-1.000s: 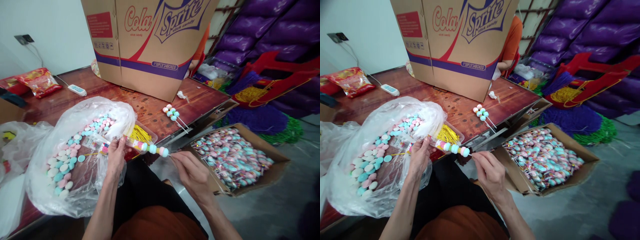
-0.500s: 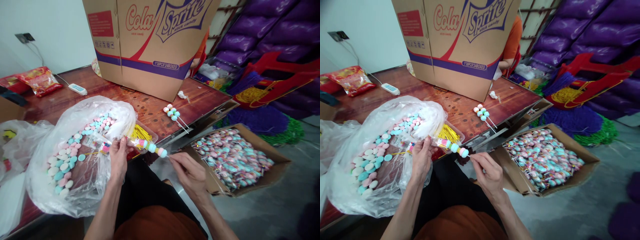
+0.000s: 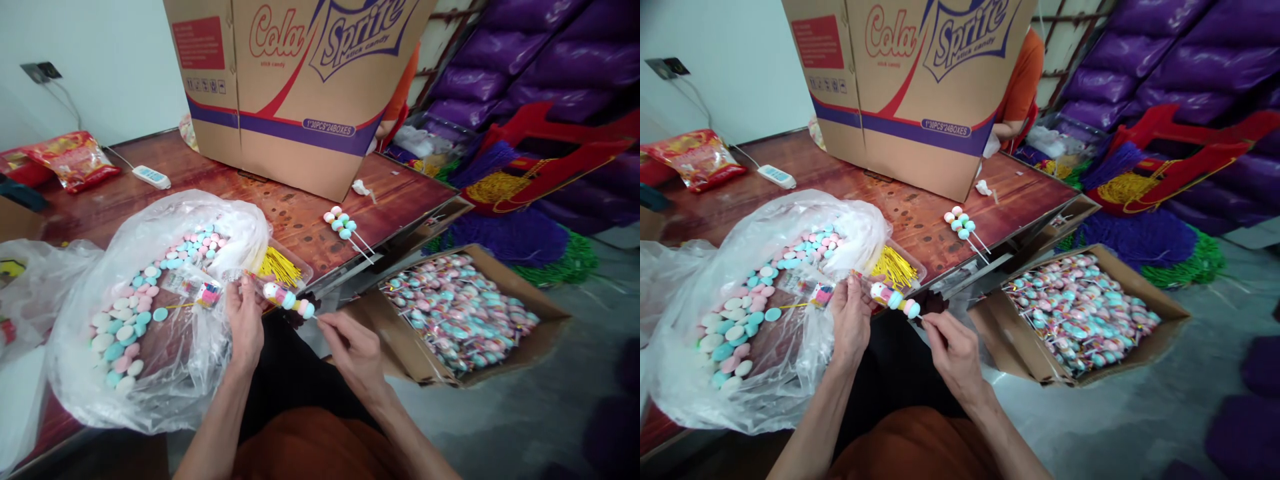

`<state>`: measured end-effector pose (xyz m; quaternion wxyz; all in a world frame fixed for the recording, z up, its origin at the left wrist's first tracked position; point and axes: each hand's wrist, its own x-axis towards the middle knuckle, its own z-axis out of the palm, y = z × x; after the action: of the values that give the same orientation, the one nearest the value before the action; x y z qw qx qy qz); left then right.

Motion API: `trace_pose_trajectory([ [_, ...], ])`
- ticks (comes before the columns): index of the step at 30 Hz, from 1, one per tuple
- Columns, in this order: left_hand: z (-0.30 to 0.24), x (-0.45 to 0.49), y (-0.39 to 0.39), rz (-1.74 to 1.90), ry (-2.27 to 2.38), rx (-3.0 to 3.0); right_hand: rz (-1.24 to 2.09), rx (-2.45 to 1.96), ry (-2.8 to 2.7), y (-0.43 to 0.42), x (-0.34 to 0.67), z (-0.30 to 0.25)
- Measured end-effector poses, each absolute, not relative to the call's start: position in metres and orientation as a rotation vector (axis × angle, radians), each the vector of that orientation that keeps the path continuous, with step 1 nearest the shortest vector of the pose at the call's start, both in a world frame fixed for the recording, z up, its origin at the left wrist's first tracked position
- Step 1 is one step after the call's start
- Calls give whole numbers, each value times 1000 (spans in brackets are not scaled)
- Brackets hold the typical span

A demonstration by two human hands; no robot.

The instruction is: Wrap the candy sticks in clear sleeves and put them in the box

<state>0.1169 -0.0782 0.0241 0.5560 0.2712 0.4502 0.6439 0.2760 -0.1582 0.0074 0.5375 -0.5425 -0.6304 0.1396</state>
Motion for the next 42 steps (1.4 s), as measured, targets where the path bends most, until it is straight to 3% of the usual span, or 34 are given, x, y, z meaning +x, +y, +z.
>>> trace_pose_trajectory([
  [7, 25, 123, -87, 1358, 981, 700, 386, -1299, -1607, -160, 269, 4],
  [14, 23, 121, -82, 1337, 910, 636, 1427, -1257, -985, -164, 261, 18],
  [17, 20, 118, -80, 1327, 894, 619, 1627, -1148, -753, -163, 260, 17],
  [21, 17, 120, -84, 1296, 888, 618, 1453, -1211, -855, -159, 255, 10],
  [28, 18, 116, -84, 1292, 945, 584, 534, -1341, -1550, -162, 248, 4],
  [39, 21, 115, -87, 1255, 1030, 666, 154, -1252, -1781, -154, 254, 1],
  [42, 23, 111, -85, 1234, 1030, 668, 226, -1227, -1859, -155, 253, 1],
])
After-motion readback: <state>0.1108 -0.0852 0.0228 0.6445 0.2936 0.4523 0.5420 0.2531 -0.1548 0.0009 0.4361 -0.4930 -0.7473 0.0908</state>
